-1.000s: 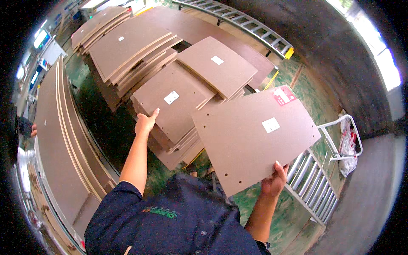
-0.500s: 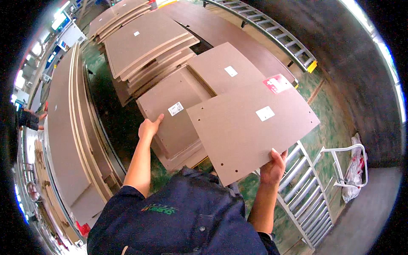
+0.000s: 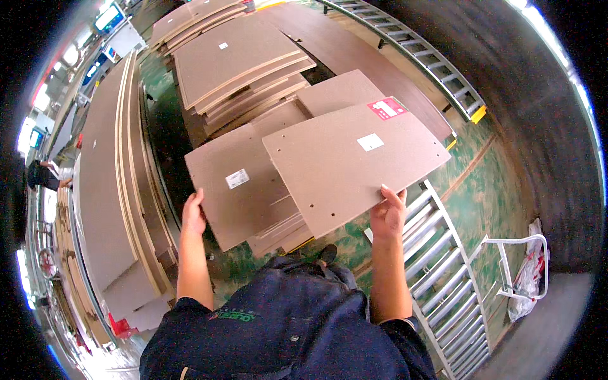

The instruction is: The person cleans wood dust off a large panel using a scraper tool, then picks up processed wood panels from a table and stacks them on a nearby cart.

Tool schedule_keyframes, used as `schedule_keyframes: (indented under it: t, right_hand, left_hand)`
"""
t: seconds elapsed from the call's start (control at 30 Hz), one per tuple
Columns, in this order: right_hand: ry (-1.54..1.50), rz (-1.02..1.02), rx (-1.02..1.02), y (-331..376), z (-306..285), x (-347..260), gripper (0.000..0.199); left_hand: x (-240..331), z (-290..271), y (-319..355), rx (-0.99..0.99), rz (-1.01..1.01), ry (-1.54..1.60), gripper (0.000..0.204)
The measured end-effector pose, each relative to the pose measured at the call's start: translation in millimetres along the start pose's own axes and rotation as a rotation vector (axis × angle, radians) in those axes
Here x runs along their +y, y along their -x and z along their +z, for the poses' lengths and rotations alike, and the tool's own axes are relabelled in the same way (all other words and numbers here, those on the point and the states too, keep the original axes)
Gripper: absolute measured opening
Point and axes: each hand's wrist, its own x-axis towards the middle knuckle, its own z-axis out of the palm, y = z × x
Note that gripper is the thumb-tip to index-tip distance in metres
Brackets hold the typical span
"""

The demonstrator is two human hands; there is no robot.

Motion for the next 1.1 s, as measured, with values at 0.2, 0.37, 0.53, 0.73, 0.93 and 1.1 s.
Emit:
schedule_keyframes:
  t: [0.2, 0.37, 0.53, 0.73, 0.93, 1.1]
  right_hand:
    - [0.063, 0.065, 0.031, -44.8, 17.2, 55.1, 0.059]
    - [0.029, 0.177, 0.036, -56.8, 43.5, 92.1, 0.055]
    - [-0.066, 0.144, -0.005, -67.2, 45.8, 121.3, 0.060]
    - [0.585, 0.372, -0.098, -66.2, 26.9, 82.9, 0.070]
    - [0.592, -0.078, 0.334, -23.5, -43.2, 34.3, 0.049]
    - [0.140, 0.307, -0.198, 1.1, -25.9, 64.6, 0.031]
  left_hand:
    - [35.8, -92.4, 43.0, 0.116, 0.199, -0.034, 0.049]
    - [42.7, -123.3, 81.5, 0.235, 0.280, 0.060, 0.051]
    - [38.9, -135.0, 90.5, 0.272, 0.308, 0.181, 0.048]
    - [29.9, -135.7, 76.3, 0.155, 0.236, 0.232, 0.051]
    - [38.5, -71.7, 49.1, 0.149, 0.214, 0.093, 0.052]
    - [18.7, 15.1, 5.7, -0.063, 0.179, 0.019, 0.046]
